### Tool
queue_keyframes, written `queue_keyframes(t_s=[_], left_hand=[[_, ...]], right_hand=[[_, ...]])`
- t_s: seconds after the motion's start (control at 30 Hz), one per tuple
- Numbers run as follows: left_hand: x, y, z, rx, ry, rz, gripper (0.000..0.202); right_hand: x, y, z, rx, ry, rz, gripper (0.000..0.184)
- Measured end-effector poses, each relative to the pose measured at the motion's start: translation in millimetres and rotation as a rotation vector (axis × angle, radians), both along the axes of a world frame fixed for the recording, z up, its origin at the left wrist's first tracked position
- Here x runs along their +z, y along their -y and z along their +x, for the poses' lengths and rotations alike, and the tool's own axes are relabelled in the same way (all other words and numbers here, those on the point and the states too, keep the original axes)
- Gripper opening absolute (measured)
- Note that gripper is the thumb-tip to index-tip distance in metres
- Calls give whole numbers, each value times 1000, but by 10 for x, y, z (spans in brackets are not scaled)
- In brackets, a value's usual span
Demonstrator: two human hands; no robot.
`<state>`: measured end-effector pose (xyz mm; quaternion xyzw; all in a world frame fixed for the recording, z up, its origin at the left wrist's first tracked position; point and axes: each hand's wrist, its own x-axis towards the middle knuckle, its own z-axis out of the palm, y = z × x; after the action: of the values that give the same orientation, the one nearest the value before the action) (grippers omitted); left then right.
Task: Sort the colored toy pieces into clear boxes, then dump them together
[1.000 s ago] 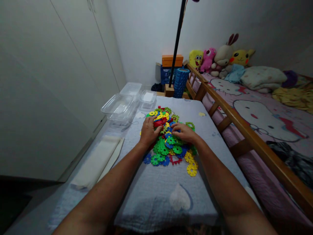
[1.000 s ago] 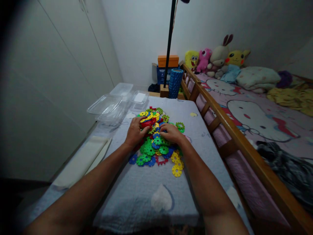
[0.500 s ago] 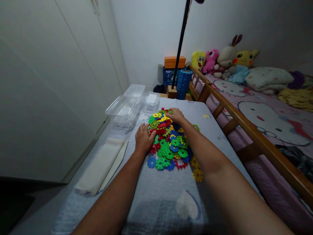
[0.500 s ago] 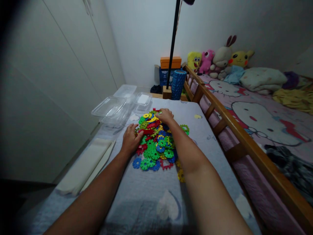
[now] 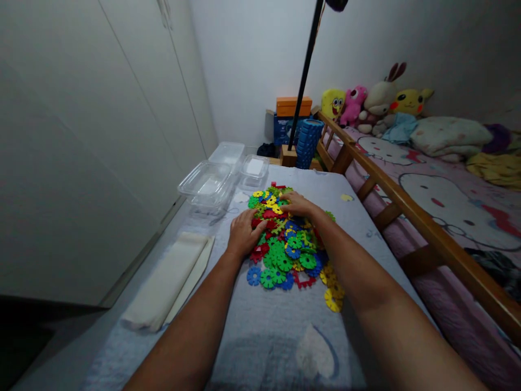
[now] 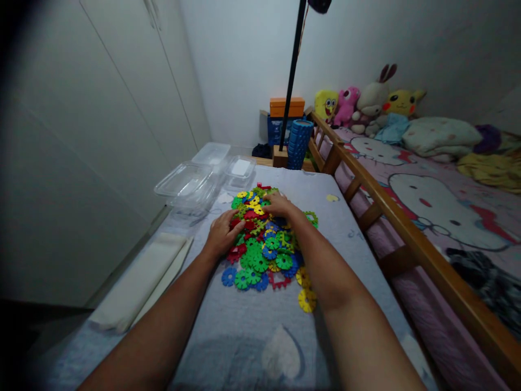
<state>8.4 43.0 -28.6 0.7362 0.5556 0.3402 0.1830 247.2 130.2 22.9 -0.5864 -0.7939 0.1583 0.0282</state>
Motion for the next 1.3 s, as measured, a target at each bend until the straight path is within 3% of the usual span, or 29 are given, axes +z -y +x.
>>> queue_keyframes(t_s=[0.1,0.2,0.27,0.47,0.67,0.8,0.97,1.2,1.3], left_hand=[[5,-31,-13,-41,47,0,47],[5,-66,-33,-68,102,-14,46],[5,-90,-48,-75,134,-27,46],[24,-132,-62,-61,194,-34,41],[27,-144,-67,-41,253,38,36],[10,-153,-74,-34,256,70,33],[1,-159,-78,-19,274,77,31],[31,-155,-77,30,356,59,32],[23,-161,-73,49,388,39,33]], right_hand=[[144,168,107,115,-81,-108,49],[288,236,184,230,-202,-313,31],[355,201,189,221,-283,-371,28],[315,-192,-104,-174,-126,28,29],[103,-587,-439,-376,-67,134,73],[4,-702,-516,-340,-52,63,76],[-19,-658,-530,-255,8,15,56],[180,-323,-292,-36,-20,-100,26],[334,-140,-130,120,-103,-251,28]])
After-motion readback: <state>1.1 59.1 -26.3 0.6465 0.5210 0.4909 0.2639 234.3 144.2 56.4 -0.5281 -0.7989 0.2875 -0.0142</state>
